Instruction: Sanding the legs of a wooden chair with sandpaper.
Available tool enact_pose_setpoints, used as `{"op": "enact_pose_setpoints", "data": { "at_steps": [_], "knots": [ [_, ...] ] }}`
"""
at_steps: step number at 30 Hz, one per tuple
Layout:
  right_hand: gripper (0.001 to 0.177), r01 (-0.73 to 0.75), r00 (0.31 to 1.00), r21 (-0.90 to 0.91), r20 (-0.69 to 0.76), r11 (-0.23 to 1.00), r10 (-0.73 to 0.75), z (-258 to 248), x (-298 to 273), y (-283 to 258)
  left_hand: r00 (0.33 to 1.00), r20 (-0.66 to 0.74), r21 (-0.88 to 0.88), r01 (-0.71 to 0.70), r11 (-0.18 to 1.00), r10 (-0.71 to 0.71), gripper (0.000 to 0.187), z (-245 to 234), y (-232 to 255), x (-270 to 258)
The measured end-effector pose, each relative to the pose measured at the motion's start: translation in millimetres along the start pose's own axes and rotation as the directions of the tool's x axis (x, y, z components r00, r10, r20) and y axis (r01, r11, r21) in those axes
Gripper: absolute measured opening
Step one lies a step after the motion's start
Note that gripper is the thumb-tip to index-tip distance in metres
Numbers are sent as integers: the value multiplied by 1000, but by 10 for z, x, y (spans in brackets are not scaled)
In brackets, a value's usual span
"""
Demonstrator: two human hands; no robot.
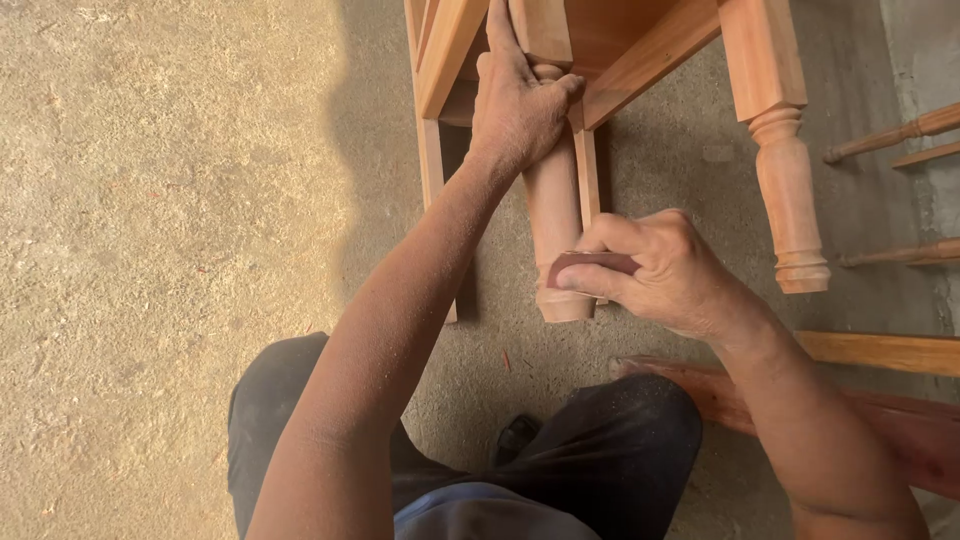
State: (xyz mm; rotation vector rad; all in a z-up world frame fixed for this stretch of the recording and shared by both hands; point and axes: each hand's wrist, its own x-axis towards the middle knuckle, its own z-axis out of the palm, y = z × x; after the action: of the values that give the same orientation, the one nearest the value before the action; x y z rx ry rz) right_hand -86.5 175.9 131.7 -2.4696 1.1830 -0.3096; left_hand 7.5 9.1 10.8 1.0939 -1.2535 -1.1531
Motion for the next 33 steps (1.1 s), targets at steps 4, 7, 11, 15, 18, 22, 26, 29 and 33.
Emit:
{"op": "enact_pose_setpoints", "data": {
  "at_steps": [4, 7, 11, 15, 18, 22, 26, 29, 33],
  "knots": [
    [17, -150, 984, 190, -62, 970, 165, 0, -127, 58, 1000, -5, 34, 25, 999, -25, 112, 74, -59, -69],
    [21, -131, 991, -66, -14, 989, 130, -36, 33, -7, 994, 11, -9, -105, 994, 105, 83, 32, -38, 43],
    [18, -99, 995, 43, -19, 994, 100, -13, -57, 65, 1000, 14, -12, 16, 1000, -16, 114, 13, -12, 11],
    [14, 4, 1000, -33, -3, 999, -4, 15, 119, -72, 985, 149, -254, 126, 959, -90, 88, -73, 103, -20],
    [17, -63, 998, 32, 1, 997, 63, -2, -75, 11, 999, -16, -21, 31, 999, -31, 106, -110, 201, -88],
    [18, -235, 966, 37, -100, 971, 237, 13, -173, -14, 997, 26, 50, 65, 997, -67, 74, 137, -147, -34],
    [20, -4, 1000, -110, -30, 994, 1, -34, 48, -93, 998, 56, -44, 8, 999, -6, 82, 2, 57, 27],
    [18, -75, 997, -69, -20, 995, 74, -2, -2, -19, 999, -20, -3, 41, 999, -41, 109, -19, 94, -34],
    [24, 62, 998, -257, -4, 964, -66, 13, 224, -189, 996, 0, -13, -85, 996, 85, 82, 163, -235, 103]
  ]
}}
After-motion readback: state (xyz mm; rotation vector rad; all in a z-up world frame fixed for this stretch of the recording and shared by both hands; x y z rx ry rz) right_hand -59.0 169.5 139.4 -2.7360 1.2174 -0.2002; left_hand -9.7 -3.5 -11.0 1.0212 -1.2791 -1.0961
